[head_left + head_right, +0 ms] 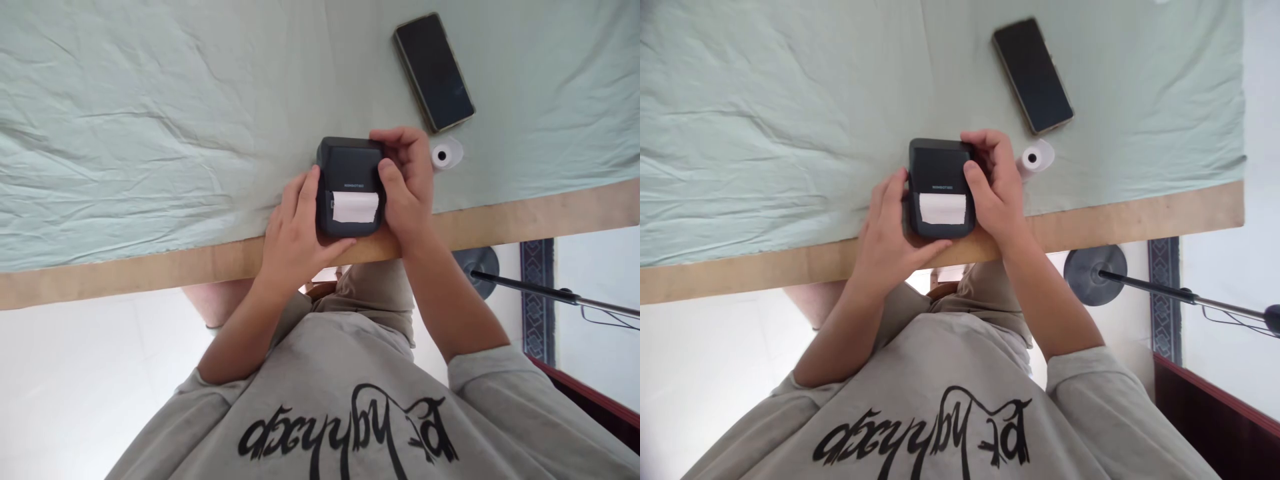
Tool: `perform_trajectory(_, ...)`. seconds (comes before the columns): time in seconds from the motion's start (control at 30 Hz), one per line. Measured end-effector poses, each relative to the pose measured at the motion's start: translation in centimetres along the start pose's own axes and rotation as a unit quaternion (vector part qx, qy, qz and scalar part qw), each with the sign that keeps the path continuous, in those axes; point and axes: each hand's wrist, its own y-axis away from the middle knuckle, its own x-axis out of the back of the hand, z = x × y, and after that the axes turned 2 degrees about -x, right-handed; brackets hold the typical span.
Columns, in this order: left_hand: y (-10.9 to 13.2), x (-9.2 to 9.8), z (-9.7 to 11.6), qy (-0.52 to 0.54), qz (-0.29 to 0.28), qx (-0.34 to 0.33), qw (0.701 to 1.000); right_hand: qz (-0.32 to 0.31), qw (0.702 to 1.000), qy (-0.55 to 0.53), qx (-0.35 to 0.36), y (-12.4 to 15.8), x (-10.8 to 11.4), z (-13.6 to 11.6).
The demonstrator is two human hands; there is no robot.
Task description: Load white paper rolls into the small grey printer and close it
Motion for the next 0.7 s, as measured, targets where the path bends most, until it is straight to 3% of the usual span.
perform_trajectory(0.3, -0.07, 0.05, 0.11, -0.003, 0.010, -0.021, 1.000, -0.018, 1.000, 0.021, 0.012, -0.18, 0.31, 0.48)
perform_trajectory(0.7, -0.18, -0.42, 0.10, -0.054, -0.024, 0.002, 0.998, -0.017, 0.998, 0.028, 0.058, -0.14, 0.38, 1.02)
